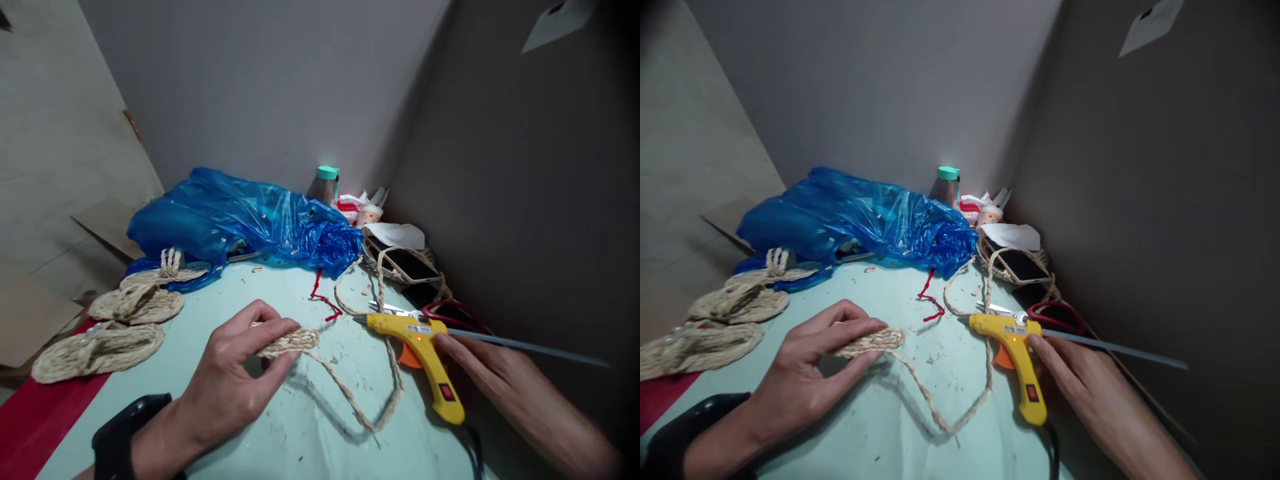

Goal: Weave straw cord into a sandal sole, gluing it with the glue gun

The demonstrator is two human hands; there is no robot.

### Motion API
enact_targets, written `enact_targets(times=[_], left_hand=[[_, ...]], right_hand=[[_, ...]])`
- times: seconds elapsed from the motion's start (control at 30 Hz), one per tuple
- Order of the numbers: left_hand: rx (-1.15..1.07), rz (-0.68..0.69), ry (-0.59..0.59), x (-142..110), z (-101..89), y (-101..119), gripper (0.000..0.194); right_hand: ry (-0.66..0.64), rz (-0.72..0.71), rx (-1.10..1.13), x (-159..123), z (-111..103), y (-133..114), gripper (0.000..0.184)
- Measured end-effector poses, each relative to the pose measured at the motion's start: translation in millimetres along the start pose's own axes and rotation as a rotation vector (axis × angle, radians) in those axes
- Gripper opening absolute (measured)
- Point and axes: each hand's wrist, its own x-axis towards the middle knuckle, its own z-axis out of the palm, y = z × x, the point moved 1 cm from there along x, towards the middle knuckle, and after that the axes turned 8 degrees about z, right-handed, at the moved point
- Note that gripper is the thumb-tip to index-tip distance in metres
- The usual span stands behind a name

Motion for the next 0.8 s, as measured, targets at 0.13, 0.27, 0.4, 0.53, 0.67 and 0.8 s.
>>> enact_targets(times=[0.13, 0.27, 0.4, 0.53, 0.67, 0.8], left_hand=[[-0.037, -0.027, -0.013, -3, 3.0, 2, 0.023], [-0.055, -0.07, -0.02, -4, 4.8, 5, 0.025], [-0.055, -0.096, -0.047, -3, 5.9, 8, 0.029], [-0.07, -0.103, -0.091, -4, 7.5, 6, 0.03], [-0.092, -0.127, -0.065, -7, 11.5, 7, 0.028], [-0.106, -0.26, -0.033, -8, 16.9, 12, 0.028]], right_hand=[[0.161, -0.164, -0.7, -19, -2, 0, 0.037], [0.182, -0.62, -0.462, -29, 21, -48, 0.031], [0.003, -0.784, -0.337, -20, 51, -96, 0.054], [-0.118, -0.822, -0.243, -10, 67, -104, 0.042], [-0.25, -0.771, -0.201, -7, 71, -96, 0.019], [-0.148, -0.815, -0.128, -7, 72, -89, 0.019]])
